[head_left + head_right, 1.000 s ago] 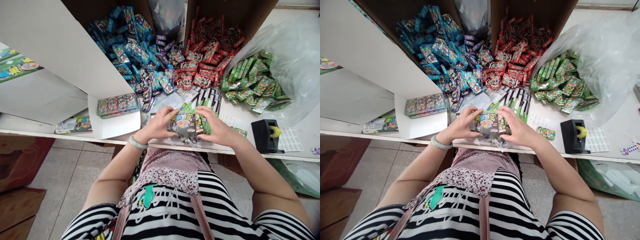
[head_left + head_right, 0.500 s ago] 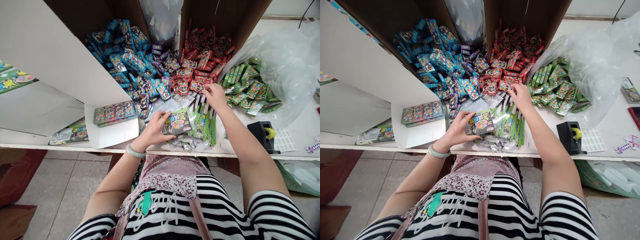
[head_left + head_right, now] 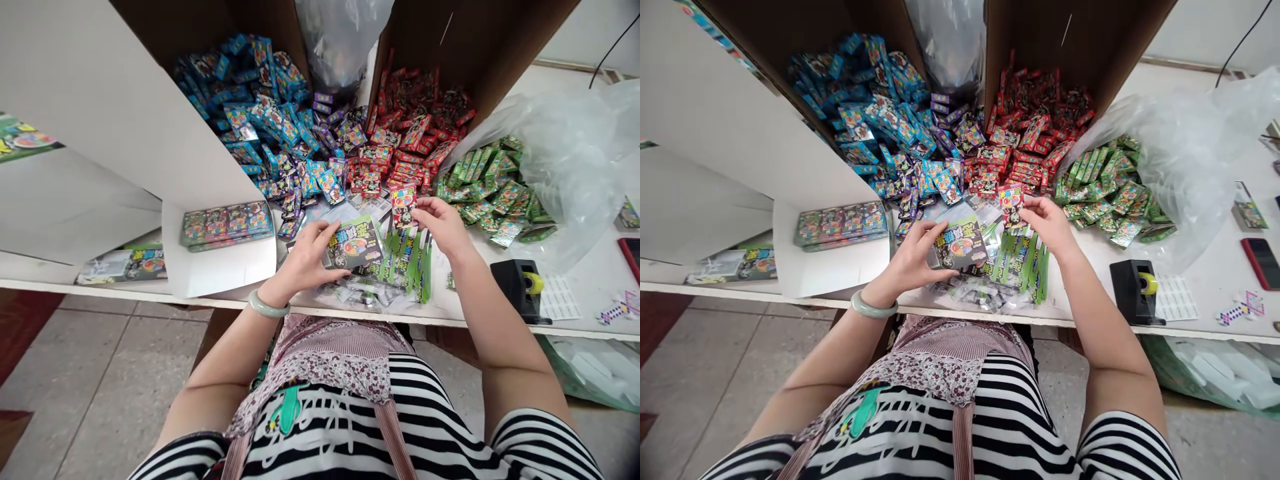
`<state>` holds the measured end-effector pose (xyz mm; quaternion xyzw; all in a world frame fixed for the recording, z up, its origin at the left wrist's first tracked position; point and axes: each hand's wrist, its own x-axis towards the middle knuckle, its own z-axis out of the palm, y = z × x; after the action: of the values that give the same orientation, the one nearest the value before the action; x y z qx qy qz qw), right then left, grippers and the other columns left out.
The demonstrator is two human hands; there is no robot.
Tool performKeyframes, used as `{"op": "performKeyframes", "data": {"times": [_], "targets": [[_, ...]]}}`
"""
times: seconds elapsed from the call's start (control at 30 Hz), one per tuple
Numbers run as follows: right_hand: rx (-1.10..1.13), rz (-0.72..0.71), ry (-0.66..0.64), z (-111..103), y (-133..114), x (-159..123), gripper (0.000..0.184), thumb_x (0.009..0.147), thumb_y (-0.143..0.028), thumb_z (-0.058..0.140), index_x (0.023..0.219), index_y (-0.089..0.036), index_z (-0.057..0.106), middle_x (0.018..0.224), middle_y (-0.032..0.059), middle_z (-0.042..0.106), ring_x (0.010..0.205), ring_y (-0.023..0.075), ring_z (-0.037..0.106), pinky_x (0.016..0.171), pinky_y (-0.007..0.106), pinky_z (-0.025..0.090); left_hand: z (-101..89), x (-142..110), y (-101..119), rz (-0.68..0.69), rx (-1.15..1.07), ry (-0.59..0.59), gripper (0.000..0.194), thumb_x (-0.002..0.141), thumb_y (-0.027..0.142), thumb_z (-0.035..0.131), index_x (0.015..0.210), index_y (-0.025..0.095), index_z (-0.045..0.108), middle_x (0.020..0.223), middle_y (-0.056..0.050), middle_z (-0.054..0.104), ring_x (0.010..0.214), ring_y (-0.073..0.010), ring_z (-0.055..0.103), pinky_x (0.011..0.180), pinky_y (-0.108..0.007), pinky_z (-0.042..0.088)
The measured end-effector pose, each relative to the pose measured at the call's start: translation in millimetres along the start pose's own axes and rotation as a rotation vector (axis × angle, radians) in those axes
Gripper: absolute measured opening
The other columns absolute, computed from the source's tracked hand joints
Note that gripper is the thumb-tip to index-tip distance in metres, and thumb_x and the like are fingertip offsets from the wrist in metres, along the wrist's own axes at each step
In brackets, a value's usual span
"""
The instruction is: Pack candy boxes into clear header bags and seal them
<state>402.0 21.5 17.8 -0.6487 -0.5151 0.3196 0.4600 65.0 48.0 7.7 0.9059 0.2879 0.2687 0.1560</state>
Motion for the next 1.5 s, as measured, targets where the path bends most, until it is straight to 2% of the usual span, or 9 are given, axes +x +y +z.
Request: {"op": "performKeyframes", "data": {"times": [0.13,0.2,0.37,0.53,0.63,0.73,0.9,1.1,1.5], "targets": [[-0.403,-0.160,0.154,-1.0,-11.4,-29.6,0.033,0.080,-0.034,0.066,0.110,-0.021,0.066,0.101,0.0081,0.067,0.080,0.0230,0.064,0.079,0.042,0.054,2.9,2.7,2.9,-0.024,0.009,0.015,0.099,0.076,0.057,0.077,0.155,0.020,0.032,0.133,-0.018,0.046,0.125,-0.0356,0.051,0.107,-0.055,0.047],[-0.597,-0.177,0.124,3.0,-14.7,-32.9,0.032,0.080,-0.032,0.068,0.110,-0.018,0.066,0.104,0.0118,0.067,0.084,0.0263,0.064,0.083,0.046,0.053,1.1,2.5,5.3,-0.033,0.026,0.009,0.098,0.076,0.058,0.078,0.154,0.018,0.033,0.133,-0.019,0.046,0.126,-0.0360,0.050,0.108,-0.055,0.046],[-0.336,-0.118,-0.072,0.1,-11.2,-22.9,0.040,0.085,-0.044,0.067,0.116,-0.019,0.060,0.096,0.0072,0.070,0.080,0.0236,0.066,0.079,0.042,0.055,-7.7,-4.1,7.2,-0.039,0.052,-0.011,0.099,0.075,0.060,0.078,0.154,0.019,0.033,0.132,-0.017,0.046,0.125,-0.0356,0.051,0.107,-0.054,0.047],[-0.422,-0.253,-0.244,-20.1,10.6,-13.4,0.063,0.069,-0.046,0.084,0.122,-0.022,0.061,0.134,0.0138,0.062,0.127,0.0351,0.056,0.108,0.056,0.043,-10.9,-11.1,4.8,-0.060,0.005,-0.021,0.101,0.074,0.064,0.077,0.154,0.020,0.034,0.131,-0.017,0.047,0.122,-0.0348,0.053,0.106,-0.056,0.048],[-0.540,-0.249,-0.311,-5.4,24.5,-14.4,0.082,0.063,-0.047,0.090,0.134,-0.023,0.057,0.148,0.0161,0.051,0.141,0.0398,0.042,0.116,0.062,0.032,-7.5,-9.9,7.0,-0.066,-0.023,-0.039,0.099,0.074,0.061,0.078,0.153,0.021,0.034,0.131,-0.016,0.047,0.123,-0.0342,0.053,0.107,-0.056,0.047],[-0.596,-0.268,-0.289,16.0,29.0,-18.5,0.076,0.070,-0.039,0.086,0.139,-0.022,0.056,0.152,0.0170,0.048,0.143,0.0389,0.040,0.117,0.062,0.031,-5.8,-8.1,9.1,-0.072,-0.048,-0.067,0.099,0.074,0.059,0.079,0.153,0.019,0.035,0.132,-0.017,0.047,0.124,-0.0342,0.053,0.107,-0.055,0.047],[-0.436,-0.391,-0.168,6.2,-5.3,-36.5,0.061,0.079,-0.041,0.079,0.134,-0.023,0.062,0.142,0.0146,0.057,0.134,0.0338,0.052,0.115,0.056,0.038,-8.6,-9.2,7.3,-0.076,-0.052,-0.089,0.099,0.075,0.059,0.078,0.154,0.020,0.034,0.133,-0.017,0.046,0.123,-0.0334,0.052,0.107,-0.054,0.046],[-0.439,-0.577,-0.510,-18.2,-63.3,-64.3,0.066,0.080,-0.048,0.080,0.140,-0.033,0.059,0.152,0.0090,0.049,0.138,0.0347,0.047,0.116,0.057,0.039,-2.3,-3.6,7.9,0.001,-0.121,-0.128,0.103,0.074,0.057,0.079,0.156,0.017,0.032,0.135,-0.019,0.043,0.129,-0.0356,0.048,0.111,-0.053,0.044],[-0.501,-0.673,-0.630,-9.2,-68.5,-54.9,0.043,0.079,-0.041,0.081,0.117,-0.024,0.069,0.137,0.0133,0.060,0.128,0.0351,0.054,0.109,0.059,0.044,-2.3,1.9,10.5,-0.002,-0.278,-0.254,0.099,0.071,0.055,0.082,0.154,0.024,0.037,0.135,-0.016,0.046,0.131,-0.0356,0.048,0.114,-0.057,0.041]]}}
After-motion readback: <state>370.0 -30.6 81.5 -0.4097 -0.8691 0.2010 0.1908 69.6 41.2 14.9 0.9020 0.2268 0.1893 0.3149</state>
